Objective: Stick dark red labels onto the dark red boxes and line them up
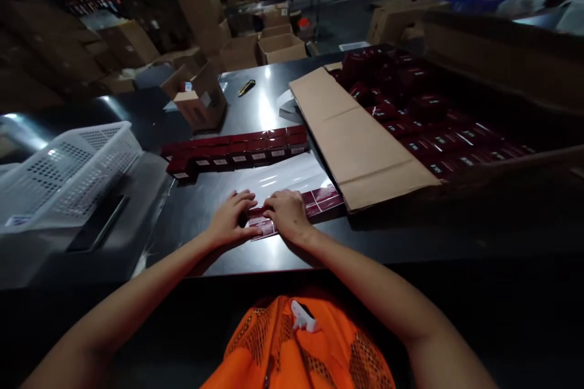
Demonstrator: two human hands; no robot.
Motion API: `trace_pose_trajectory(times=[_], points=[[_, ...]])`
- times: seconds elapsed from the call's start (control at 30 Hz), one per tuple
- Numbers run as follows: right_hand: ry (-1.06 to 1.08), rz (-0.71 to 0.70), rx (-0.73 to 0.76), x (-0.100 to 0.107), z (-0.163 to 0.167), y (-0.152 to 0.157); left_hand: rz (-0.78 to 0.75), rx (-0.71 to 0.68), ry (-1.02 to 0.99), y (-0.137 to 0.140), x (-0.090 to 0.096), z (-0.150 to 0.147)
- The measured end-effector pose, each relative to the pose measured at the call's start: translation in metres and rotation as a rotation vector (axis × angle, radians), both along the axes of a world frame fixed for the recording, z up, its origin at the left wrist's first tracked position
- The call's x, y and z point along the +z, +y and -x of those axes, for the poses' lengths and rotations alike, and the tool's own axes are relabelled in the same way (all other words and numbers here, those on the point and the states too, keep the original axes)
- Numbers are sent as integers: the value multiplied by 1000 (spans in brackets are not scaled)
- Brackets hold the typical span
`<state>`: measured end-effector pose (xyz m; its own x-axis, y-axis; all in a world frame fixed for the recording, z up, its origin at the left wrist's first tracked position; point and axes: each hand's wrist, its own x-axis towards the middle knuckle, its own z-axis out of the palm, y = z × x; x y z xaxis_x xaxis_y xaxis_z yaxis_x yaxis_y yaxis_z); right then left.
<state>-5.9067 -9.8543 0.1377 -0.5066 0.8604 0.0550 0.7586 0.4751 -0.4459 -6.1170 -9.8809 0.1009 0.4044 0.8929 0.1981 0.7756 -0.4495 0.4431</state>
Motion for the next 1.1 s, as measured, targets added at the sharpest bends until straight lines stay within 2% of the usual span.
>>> trace_pose_trajectory(times=[0.13, 0.4, 0.67, 0.9, 1.1], points=[[-64, 18, -45, 7, 2, -6, 1, -17, -17, -1, 0, 0], [-134, 188, -80, 23, 10, 21, 55, -56, -2, 1, 2, 1], [-100, 126, -90, 14, 3, 16, 49, -75, 24, 2, 2, 1], [-72, -1, -36, 7, -1, -8, 108, -50, 38, 0, 4, 0], [27, -45, -10, -7, -6, -14, 133, -41, 76, 2, 6, -1]])
